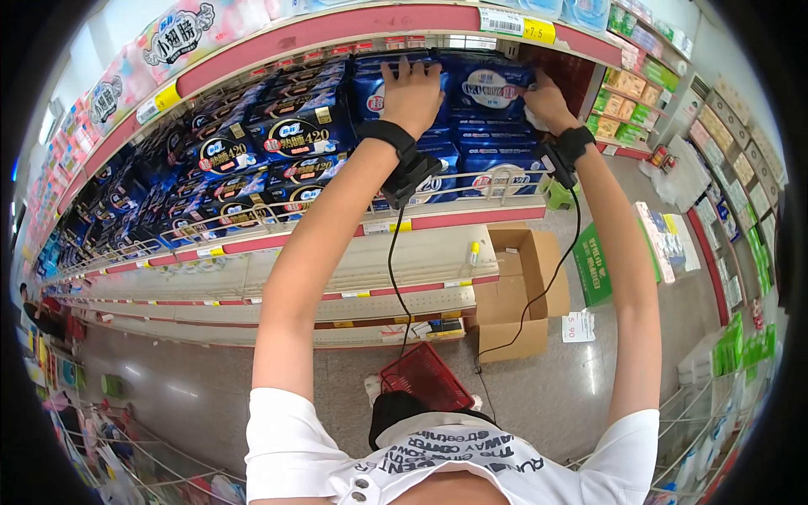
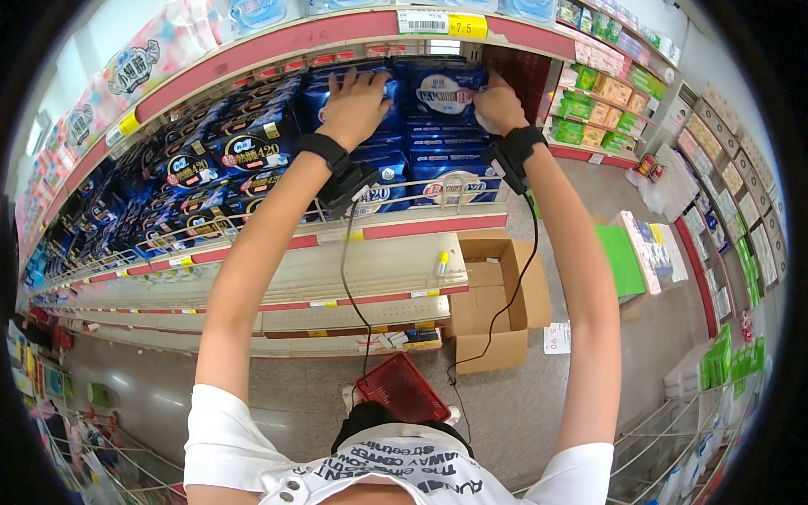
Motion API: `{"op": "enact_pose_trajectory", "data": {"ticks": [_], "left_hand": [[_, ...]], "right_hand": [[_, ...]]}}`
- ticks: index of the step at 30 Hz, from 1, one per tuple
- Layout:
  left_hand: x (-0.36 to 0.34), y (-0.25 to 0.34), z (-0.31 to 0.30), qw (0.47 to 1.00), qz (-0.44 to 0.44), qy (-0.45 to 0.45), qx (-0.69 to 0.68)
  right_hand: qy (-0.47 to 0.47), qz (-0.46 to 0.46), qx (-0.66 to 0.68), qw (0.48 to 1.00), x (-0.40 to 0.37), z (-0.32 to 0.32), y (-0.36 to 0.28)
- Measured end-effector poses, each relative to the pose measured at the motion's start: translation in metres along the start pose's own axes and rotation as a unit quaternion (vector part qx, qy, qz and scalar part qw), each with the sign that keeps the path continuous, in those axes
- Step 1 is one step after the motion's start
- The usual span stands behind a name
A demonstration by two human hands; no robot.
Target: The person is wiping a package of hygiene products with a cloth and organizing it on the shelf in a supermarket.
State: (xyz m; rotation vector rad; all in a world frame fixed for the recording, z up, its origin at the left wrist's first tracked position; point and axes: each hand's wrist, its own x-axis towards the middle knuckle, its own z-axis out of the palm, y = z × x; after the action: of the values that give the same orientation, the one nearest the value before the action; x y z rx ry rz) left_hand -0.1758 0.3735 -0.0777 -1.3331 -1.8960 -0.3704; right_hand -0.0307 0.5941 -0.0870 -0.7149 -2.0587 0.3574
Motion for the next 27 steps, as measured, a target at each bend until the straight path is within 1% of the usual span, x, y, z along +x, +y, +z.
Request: {"op": "enact_pose_trajectory", "data": {"ticks": [1,2,4,5,7,11,13,17,19,20,22,24,25,27], "left_hand": [[0.000,-0.002,0.007,0.999,-0.005,-0.004,-0.032],[0.002,-0.005,0.008,1.000,-0.007,-0.004,-0.030],[0.005,-0.010,0.008,0.999,-0.001,-0.012,-0.048],[0.006,-0.012,0.007,0.999,-0.002,-0.012,-0.048],[0.005,-0.014,0.005,0.998,0.005,-0.005,-0.063],[0.005,-0.015,0.005,0.997,0.008,0.020,-0.068],[0.004,-0.012,0.004,0.998,-0.003,0.008,-0.061],[0.004,-0.012,0.005,0.999,-0.005,0.017,-0.051],[0.005,-0.012,0.006,0.997,-0.018,-0.011,-0.073],[0.004,-0.010,0.005,0.997,-0.017,-0.011,-0.075],[0.000,-0.005,0.004,0.996,-0.036,-0.024,-0.081],[-0.014,0.015,-0.015,0.991,-0.034,0.097,-0.083],[-0.020,0.023,-0.032,0.985,0.007,0.097,-0.141],[-0.033,0.040,-0.060,0.965,0.075,0.099,-0.232]], "right_hand": [[-0.082,0.042,-0.013,0.996,0.005,-0.001,0.002],[-0.083,0.040,-0.012,0.996,0.011,0.005,0.010],[-0.122,0.052,-0.019,0.991,0.025,0.019,0.032],[-0.123,0.052,-0.018,0.991,0.023,0.018,0.028],[-0.076,0.093,-0.041,0.992,0.012,0.013,0.008],[-0.082,0.097,-0.020,0.992,0.003,0.010,-0.021],[-0.116,0.078,-0.082,0.987,-0.002,0.008,-0.034],[-0.105,0.090,-0.119,0.983,-0.013,0.000,-0.052],[-0.091,0.045,-0.163,0.981,-0.023,-0.009,-0.057],[-0.090,0.046,-0.165,0.981,-0.029,-0.013,-0.059],[0.015,-0.074,-0.161,0.984,-0.043,-0.020,-0.064],[0.025,-0.100,-0.218,0.971,-0.071,-0.045,-0.092],[0.033,-0.116,-0.243,0.963,-0.087,-0.058,-0.103],[0.091,-0.228,-0.280,0.928,-0.117,-0.076,-0.113]]}}
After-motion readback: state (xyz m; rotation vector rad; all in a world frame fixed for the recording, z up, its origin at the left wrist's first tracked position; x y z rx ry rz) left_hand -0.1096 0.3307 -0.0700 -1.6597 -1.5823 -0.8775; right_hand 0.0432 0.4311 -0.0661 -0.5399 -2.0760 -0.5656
